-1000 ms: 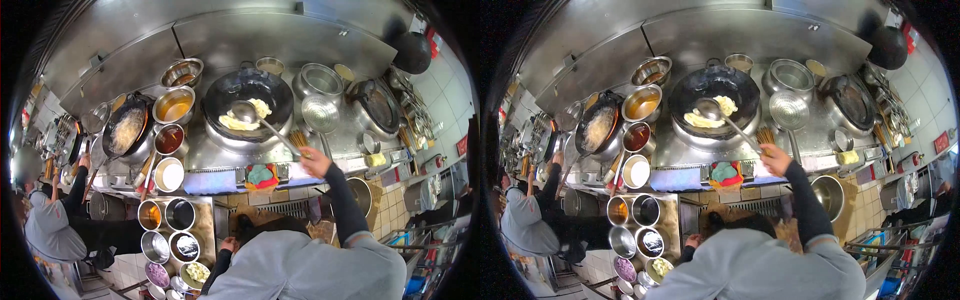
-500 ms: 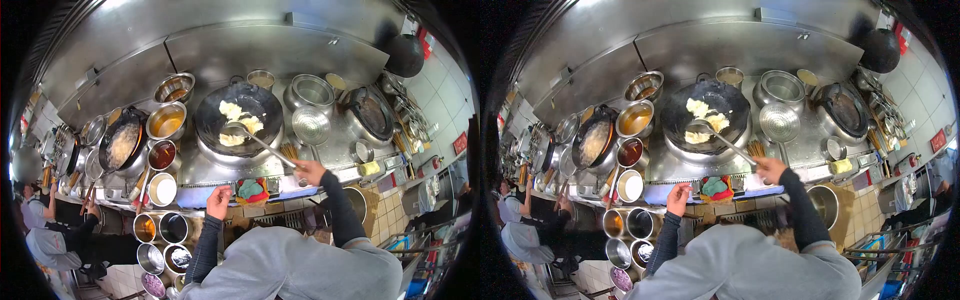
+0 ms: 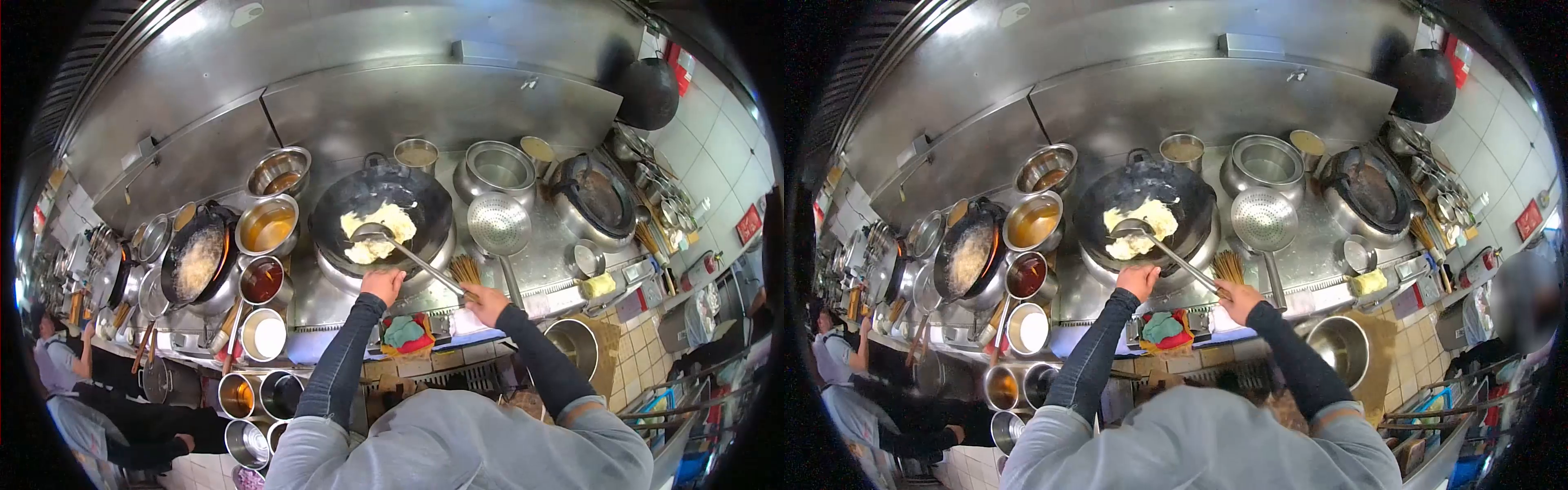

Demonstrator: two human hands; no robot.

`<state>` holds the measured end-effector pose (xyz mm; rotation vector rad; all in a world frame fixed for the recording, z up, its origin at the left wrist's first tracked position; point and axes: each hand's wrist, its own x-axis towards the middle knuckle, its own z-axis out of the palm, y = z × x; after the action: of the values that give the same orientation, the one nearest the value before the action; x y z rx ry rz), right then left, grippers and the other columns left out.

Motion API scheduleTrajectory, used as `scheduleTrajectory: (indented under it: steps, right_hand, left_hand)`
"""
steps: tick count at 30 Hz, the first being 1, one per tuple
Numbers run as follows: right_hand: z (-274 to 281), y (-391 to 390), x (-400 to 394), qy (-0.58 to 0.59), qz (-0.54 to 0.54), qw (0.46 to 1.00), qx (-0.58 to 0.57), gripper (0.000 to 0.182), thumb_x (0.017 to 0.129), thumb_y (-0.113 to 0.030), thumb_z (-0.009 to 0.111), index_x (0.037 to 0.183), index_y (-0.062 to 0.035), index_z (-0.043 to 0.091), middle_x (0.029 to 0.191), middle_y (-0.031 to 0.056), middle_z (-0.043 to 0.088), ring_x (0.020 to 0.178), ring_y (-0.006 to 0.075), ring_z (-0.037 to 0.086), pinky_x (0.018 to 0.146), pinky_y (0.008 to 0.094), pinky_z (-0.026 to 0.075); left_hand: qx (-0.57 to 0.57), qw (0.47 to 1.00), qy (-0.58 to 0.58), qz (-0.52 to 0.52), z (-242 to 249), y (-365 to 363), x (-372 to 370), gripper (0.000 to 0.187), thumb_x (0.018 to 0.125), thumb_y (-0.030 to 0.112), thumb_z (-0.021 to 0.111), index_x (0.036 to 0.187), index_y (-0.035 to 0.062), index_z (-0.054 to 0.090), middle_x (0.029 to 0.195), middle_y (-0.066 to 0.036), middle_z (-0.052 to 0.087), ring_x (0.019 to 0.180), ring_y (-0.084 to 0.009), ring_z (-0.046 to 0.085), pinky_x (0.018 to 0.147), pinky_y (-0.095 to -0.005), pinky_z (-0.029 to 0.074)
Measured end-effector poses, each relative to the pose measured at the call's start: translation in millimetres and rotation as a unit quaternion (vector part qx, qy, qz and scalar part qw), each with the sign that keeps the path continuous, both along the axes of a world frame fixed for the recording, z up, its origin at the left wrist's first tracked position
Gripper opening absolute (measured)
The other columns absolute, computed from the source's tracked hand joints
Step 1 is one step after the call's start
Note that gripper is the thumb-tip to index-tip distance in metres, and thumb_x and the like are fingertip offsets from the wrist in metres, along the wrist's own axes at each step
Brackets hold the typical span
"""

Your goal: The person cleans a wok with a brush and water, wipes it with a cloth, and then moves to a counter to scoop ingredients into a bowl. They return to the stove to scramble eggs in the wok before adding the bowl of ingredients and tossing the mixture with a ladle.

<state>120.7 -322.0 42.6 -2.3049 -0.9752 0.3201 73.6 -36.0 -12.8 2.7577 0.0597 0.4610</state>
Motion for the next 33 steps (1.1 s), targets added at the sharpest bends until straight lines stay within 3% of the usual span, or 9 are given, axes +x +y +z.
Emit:
scheduleTrajectory:
  steps: [3, 5, 7, 10, 13, 18, 23, 27, 33]
  right_hand:
    - [36, -14, -28, -0.012, -0.012, 0.999, -0.041, 0.05, 0.08, -0.012, 0.055, 0.129, -0.0093, 0.041, 0.089, 0.0211, 0.062, 0.082, 0.0359, 0.06, 0.073, 0.0409, 0.048]
    - [59, -23, -35, -0.015, -0.009, 0.997, -0.076, 0.051, 0.079, -0.01, 0.056, 0.128, -0.0074, 0.041, 0.081, 0.017, 0.063, 0.075, 0.0348, 0.061, 0.069, 0.0397, 0.049]
    - [88, -46, -27, -0.019, 0.023, 0.996, -0.079, 0.051, 0.079, -0.01, 0.056, 0.128, -0.0081, 0.042, 0.082, 0.0166, 0.063, 0.075, 0.0345, 0.061, 0.068, 0.0391, 0.049]
    - [161, -67, -29, -0.006, 0.068, 0.994, -0.081, 0.049, 0.076, -0.011, 0.057, 0.124, -0.011, 0.048, 0.084, 0.0168, 0.064, 0.072, 0.033, 0.062, 0.07, 0.0383, 0.05]
    - [201, -78, -22, -0.057, 0.098, 0.982, -0.153, 0.047, 0.074, -0.012, 0.06, 0.12, -0.0136, 0.052, 0.082, 0.0159, 0.064, 0.074, 0.0325, 0.062, 0.069, 0.0367, 0.05]
    - [204, -38, 0, -0.104, 0.1, 0.975, -0.171, 0.037, 0.076, -0.017, 0.057, 0.114, -0.0132, 0.058, 0.085, 0.0159, 0.064, 0.076, 0.033, 0.062, 0.072, 0.0398, 0.05]
    - [119, 27, 34, -0.164, 0.059, 0.975, -0.139, 0.037, 0.078, -0.017, 0.054, 0.114, -0.0111, 0.057, 0.085, 0.0175, 0.063, 0.079, 0.0342, 0.061, 0.074, 0.0418, 0.049]
    - [112, 30, 24, -0.137, -0.009, 0.989, -0.06, 0.037, 0.078, -0.014, 0.054, 0.115, -0.0101, 0.055, 0.087, 0.0178, 0.063, 0.08, 0.0357, 0.06, 0.074, 0.0428, 0.048]
    - [137, 4, -5, -0.108, 0.039, 0.993, -0.039, 0.039, 0.078, -0.009, 0.055, 0.117, -0.0079, 0.053, 0.089, 0.0175, 0.063, 0.08, 0.0355, 0.061, 0.074, 0.0405, 0.049]
  left_hand:
    - [0.0, 1.0, 0.007, 0.005, -28, 3, 17, 0.033, 0.089, 0.036, 0.044, 0.076, 0.0096, 0.059, 0.063, -0.016, 0.059, 0.065, -0.0353, 0.058, 0.067, -0.0455, 0.044]
    - [-0.007, 0.999, 0.033, 0.036, -17, -5, 16, 0.032, 0.088, 0.035, 0.045, 0.075, 0.009, 0.059, 0.064, -0.017, 0.06, 0.066, -0.0357, 0.059, 0.064, -0.0469, 0.045]
    - [-0.024, 0.997, 0.052, 0.053, 4, -16, 8, 0.032, 0.088, 0.035, 0.046, 0.075, 0.0089, 0.06, 0.064, -0.017, 0.06, 0.066, -0.0356, 0.059, 0.063, -0.0472, 0.046]
    - [-0.051, 0.999, -0.013, -0.006, 49, -32, -16, 0.029, 0.087, 0.031, 0.048, 0.076, 0.0075, 0.06, 0.063, -0.016, 0.059, 0.062, -0.0369, 0.058, 0.058, -0.0464, 0.046]
    - [-0.072, 0.989, -0.111, -0.068, 94, -49, -35, 0.021, 0.083, 0.024, 0.056, 0.072, 0.0073, 0.061, 0.059, -0.014, 0.058, 0.057, -0.032, 0.058, 0.052, -0.0409, 0.046]
    - [-0.052, 0.979, -0.182, -0.079, 101, -46, -15, 0.018, 0.081, 0.021, 0.058, 0.071, 0.0068, 0.062, 0.059, -0.012, 0.057, 0.053, -0.0289, 0.057, 0.05, -0.0389, 0.045]
    - [-0.06, 0.989, -0.127, -0.036, -1, -49, -16, 0.022, 0.084, 0.025, 0.054, 0.07, 0.0078, 0.056, 0.057, -0.015, 0.056, 0.056, -0.0337, 0.057, 0.051, -0.0424, 0.045]
    - [-0.048, 0.995, -0.059, -0.068, -44, -66, -62, 0.02, 0.084, 0.028, 0.054, 0.074, 0.0105, 0.056, 0.052, -0.014, 0.054, 0.049, -0.0327, 0.056, 0.052, -0.045, 0.045]
    - [-0.073, 0.993, -0.086, -0.044, 9, -51, -43, 0.026, 0.083, 0.032, 0.057, 0.068, 0.0106, 0.061, 0.054, -0.014, 0.056, 0.052, -0.0323, 0.058, 0.049, -0.0426, 0.045]
